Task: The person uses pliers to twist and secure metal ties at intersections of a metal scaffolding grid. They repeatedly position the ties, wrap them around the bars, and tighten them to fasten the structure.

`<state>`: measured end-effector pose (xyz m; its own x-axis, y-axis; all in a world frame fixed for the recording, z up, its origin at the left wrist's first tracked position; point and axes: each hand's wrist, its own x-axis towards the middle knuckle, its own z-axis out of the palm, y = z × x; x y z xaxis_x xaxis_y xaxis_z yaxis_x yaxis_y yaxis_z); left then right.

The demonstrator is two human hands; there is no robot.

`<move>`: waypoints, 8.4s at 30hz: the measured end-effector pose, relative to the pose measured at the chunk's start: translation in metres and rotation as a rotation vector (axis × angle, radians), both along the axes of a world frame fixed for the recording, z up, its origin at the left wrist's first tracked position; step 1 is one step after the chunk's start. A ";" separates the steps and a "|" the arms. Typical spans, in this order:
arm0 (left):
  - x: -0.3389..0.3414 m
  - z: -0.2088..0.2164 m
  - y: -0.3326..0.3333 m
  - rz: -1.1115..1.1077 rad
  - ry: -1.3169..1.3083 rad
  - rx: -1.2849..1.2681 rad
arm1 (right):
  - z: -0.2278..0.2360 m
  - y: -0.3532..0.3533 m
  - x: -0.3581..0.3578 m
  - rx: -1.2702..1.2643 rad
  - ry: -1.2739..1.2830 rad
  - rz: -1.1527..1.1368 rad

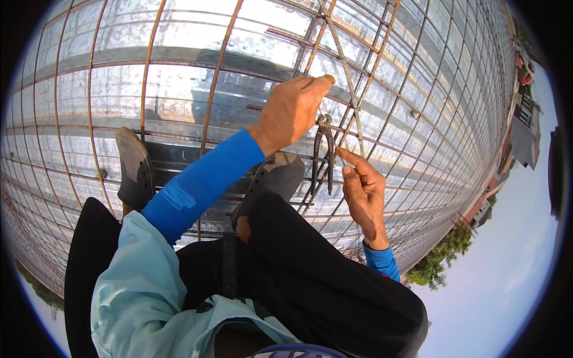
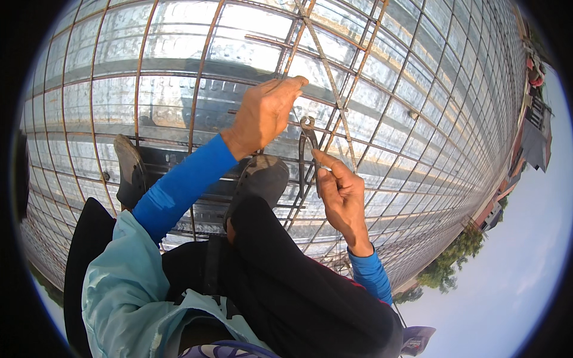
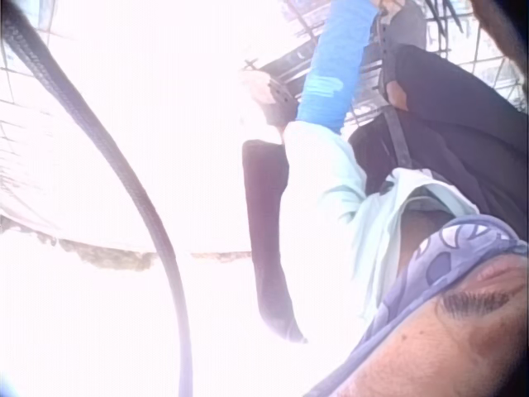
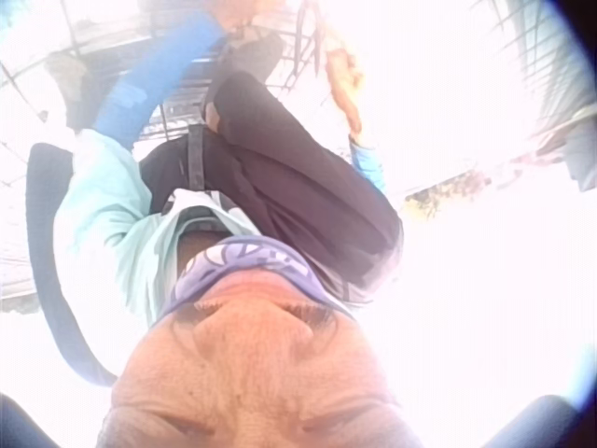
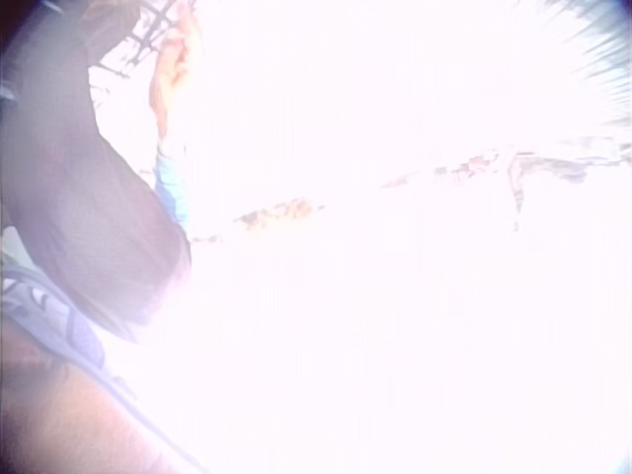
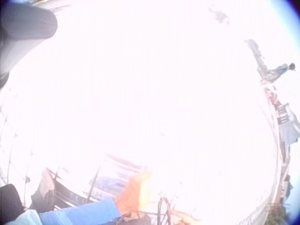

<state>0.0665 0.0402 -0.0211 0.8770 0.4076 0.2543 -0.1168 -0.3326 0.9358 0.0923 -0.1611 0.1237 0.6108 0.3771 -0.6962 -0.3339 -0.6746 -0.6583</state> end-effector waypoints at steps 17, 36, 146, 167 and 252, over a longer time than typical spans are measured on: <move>0.015 0.009 0.006 -0.045 0.330 -0.116 | -0.001 0.006 0.014 -0.065 -0.094 -0.099; 0.034 -0.149 0.116 -0.416 0.303 0.567 | -0.060 0.042 0.093 0.015 0.125 -0.311; 0.105 -0.025 0.076 -0.473 0.544 0.745 | -0.131 0.105 0.120 -0.002 -0.857 0.342; 0.148 0.024 0.061 -0.673 0.603 0.946 | -0.138 0.131 0.077 -0.070 -0.934 0.195; 0.051 0.038 -0.038 0.040 0.535 -1.754 | 0.012 0.145 0.114 -0.692 0.039 0.561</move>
<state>0.1179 0.0023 0.0167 0.6953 -0.1155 -0.7094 0.2587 0.9611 0.0970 0.2058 -0.0160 0.1361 0.4338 0.1012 -0.8953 0.1513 -0.9877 -0.0383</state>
